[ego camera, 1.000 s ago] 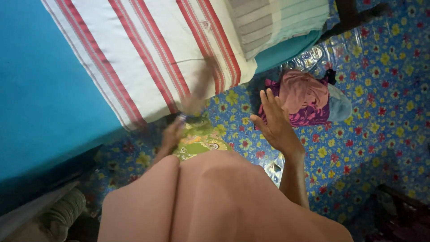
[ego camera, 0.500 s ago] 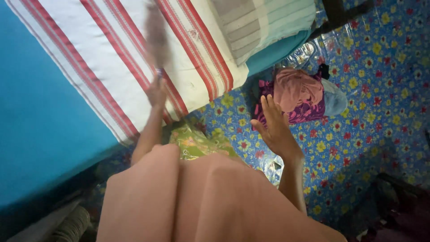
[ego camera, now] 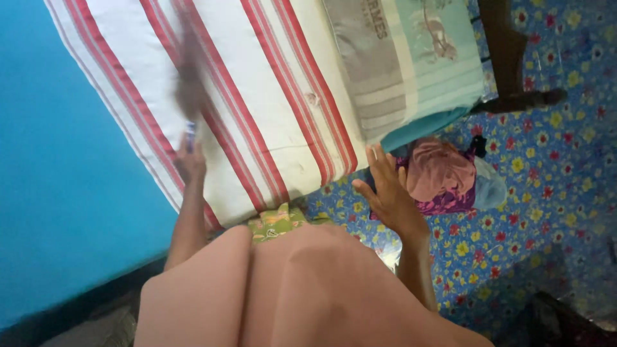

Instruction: Dusting a bed and pillow using a feather duster.

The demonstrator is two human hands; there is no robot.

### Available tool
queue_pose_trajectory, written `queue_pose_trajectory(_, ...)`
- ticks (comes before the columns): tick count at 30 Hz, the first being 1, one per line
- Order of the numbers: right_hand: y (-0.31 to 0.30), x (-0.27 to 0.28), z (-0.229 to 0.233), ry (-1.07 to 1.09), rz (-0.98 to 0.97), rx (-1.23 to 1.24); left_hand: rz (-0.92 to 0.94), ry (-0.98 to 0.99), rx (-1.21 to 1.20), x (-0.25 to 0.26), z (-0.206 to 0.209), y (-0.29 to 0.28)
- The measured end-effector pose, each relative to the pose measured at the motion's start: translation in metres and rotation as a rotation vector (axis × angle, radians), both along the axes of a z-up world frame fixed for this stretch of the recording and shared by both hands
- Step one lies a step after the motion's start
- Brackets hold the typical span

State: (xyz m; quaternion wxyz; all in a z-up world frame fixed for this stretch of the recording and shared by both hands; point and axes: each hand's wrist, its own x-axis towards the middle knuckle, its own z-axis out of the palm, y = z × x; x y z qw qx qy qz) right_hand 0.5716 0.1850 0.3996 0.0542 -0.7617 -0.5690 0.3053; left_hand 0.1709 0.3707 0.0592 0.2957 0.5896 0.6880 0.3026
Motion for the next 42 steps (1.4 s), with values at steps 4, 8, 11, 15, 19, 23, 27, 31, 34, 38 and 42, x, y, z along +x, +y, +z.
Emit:
queue_pose_trajectory(4,0.025,-0.004,-0.009,0.002,0.01,-0.035,0.38,-0.025,0.05,0.029,-0.044,0.039)
queue_pose_trajectory(8,0.05,-0.008,-0.011,0.023,-0.009,-0.048,-0.09,-0.046,-0.057,0.096,-0.047,0.009)
queue_pose_trajectory(11,0.07,-0.011,-0.007,0.027,0.002,-0.046,-0.565,-0.118,-0.025,0.119,-0.011,0.005)
queue_pose_trajectory(15,0.089,-0.01,-0.002,0.06,0.005,-0.067,-0.856,-0.002,-0.084,0.11,0.003,0.043)
queue_pose_trajectory(19,0.091,-0.004,-0.007,0.027,-0.017,-0.111,-0.282,-0.02,-0.038,0.057,-0.049,0.105)
queue_pose_trajectory(23,0.083,0.005,-0.018,0.016,-0.064,-0.146,0.339,-0.177,0.146,0.071,-0.028,0.151)
queue_pose_trajectory(27,0.086,0.003,-0.017,0.036,-0.069,-0.146,0.036,0.019,0.044,0.12,-0.144,0.116)
queue_pose_trajectory(31,0.087,0.002,-0.014,0.019,-0.038,-0.126,-0.445,0.008,-0.137,0.175,-0.069,0.061)
queue_pose_trajectory(34,0.084,0.003,-0.01,-0.001,-0.023,-0.102,-0.846,0.135,-0.112,0.155,-0.011,0.054)
queue_pose_trajectory(38,0.066,0.008,-0.011,0.019,-0.046,-0.08,-0.544,-0.008,0.001,0.07,-0.037,0.069)
queue_pose_trajectory(42,0.045,0.01,-0.011,0.023,-0.037,-0.052,0.19,-0.073,0.026,-0.001,-0.002,0.084)
